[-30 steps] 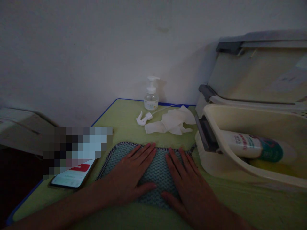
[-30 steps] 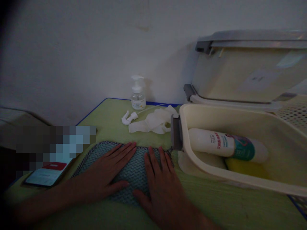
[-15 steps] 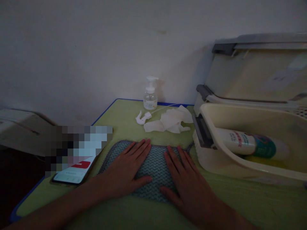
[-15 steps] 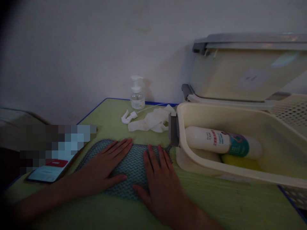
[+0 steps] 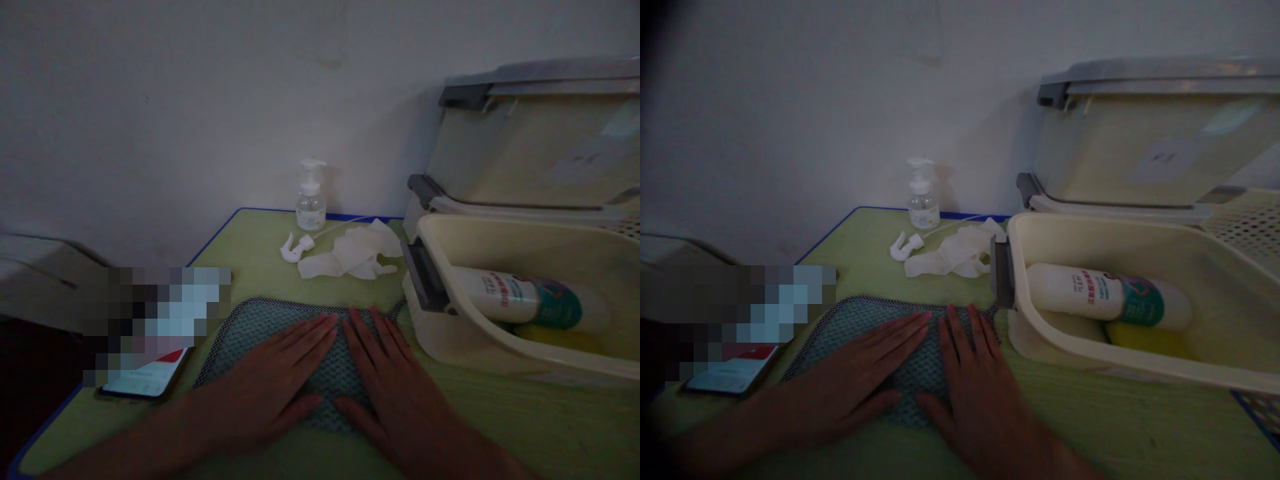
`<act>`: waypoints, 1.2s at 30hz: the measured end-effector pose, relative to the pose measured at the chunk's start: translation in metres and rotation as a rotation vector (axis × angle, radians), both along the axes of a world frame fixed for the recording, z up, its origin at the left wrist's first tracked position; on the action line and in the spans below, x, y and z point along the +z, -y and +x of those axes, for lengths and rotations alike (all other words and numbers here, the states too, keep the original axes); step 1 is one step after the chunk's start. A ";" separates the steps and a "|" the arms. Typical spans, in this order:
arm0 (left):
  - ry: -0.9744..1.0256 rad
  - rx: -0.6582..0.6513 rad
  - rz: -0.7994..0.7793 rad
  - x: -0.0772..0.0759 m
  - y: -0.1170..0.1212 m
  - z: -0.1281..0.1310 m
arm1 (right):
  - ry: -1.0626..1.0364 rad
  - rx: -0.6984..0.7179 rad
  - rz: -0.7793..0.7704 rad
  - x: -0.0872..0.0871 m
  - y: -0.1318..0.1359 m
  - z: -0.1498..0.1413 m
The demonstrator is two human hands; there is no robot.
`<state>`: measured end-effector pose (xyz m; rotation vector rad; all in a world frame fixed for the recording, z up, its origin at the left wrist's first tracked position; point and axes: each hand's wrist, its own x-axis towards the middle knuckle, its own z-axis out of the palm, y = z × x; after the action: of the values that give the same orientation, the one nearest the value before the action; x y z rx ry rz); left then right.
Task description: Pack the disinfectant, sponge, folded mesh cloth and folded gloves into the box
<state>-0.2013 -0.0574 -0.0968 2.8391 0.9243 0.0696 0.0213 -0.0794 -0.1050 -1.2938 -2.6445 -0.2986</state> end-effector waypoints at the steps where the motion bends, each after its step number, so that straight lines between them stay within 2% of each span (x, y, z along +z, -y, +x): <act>1: -0.008 -0.016 -0.015 0.000 0.001 0.001 | -0.001 0.004 0.013 0.000 0.000 0.000; 8: -0.060 0.066 -0.057 -0.002 0.003 0.003 | -0.004 0.018 0.057 -0.004 -0.001 -0.001; 14: -0.082 0.131 -0.076 0.002 0.001 0.002 | -0.029 -0.002 -0.024 -0.003 0.000 0.000; 24: -0.125 0.278 -0.035 -0.001 0.000 0.002 | -0.020 -0.029 -0.100 -0.003 0.000 -0.001; 31: -0.073 0.348 0.022 -0.008 -0.005 0.000 | -0.048 -0.019 -0.104 -0.004 0.000 0.001; 34: -0.030 0.364 0.029 -0.007 -0.008 0.001 | -0.058 -0.009 -0.089 -0.005 -0.002 0.002; 36: 0.004 0.327 0.009 -0.003 -0.009 0.004 | -0.050 -0.004 -0.068 -0.006 -0.002 0.002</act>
<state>-0.1970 -0.0482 -0.0998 2.6648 1.3806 0.1164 0.0228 -0.0770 -0.1107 -1.3089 -2.6315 -0.1755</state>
